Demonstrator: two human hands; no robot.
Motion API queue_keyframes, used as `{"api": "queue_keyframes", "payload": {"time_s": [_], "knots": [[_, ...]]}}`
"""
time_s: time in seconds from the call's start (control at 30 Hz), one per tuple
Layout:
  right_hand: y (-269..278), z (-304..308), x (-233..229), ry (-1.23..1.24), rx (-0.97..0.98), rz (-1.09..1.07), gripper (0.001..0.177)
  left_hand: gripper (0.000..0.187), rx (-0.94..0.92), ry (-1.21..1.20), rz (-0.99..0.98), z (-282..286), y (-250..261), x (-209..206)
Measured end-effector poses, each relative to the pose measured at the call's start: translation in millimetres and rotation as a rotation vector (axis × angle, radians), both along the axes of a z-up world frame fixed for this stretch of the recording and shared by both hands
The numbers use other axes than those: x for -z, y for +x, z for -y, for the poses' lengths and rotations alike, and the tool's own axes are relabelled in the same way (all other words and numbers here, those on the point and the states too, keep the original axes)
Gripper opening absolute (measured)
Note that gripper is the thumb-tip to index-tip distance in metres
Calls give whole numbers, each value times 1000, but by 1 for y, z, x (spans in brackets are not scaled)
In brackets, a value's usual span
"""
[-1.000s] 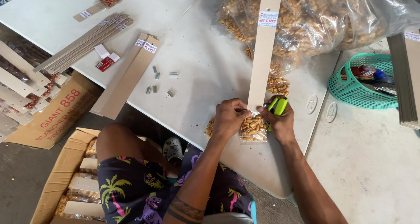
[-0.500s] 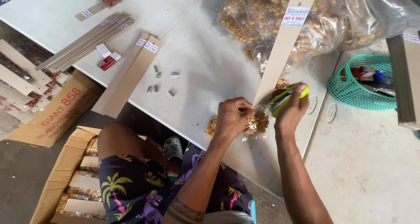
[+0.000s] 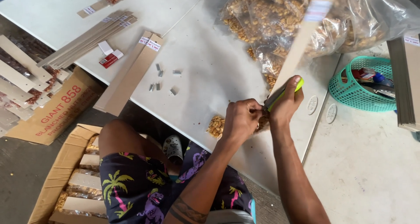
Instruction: Stapling small plastic bags of nuts onto a cardboard display strip for retail sale.
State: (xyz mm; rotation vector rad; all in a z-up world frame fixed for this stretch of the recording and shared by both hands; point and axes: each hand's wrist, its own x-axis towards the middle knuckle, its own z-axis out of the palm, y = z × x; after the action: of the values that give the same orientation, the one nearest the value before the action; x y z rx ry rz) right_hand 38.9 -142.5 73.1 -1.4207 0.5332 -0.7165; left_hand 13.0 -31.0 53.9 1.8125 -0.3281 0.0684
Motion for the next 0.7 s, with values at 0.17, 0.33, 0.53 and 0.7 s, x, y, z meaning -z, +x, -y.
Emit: {"api": "queue_keyframes", "payload": {"time_s": [0.17,0.33,0.53,0.7], "knots": [[-27,30,-25,8,-372,-98,68,14,47,-73,-130,-23,4,-18],[-13,60,24,-173,-672,-79,34,57,139,589,325,-69,-23,-4],[-7,70,67,-7,-591,-17,26,15,308,683,821,-126,-81,42],[-10,68,81,-42,-547,22,31,20,90,-22,179,-71,-47,28]]}}
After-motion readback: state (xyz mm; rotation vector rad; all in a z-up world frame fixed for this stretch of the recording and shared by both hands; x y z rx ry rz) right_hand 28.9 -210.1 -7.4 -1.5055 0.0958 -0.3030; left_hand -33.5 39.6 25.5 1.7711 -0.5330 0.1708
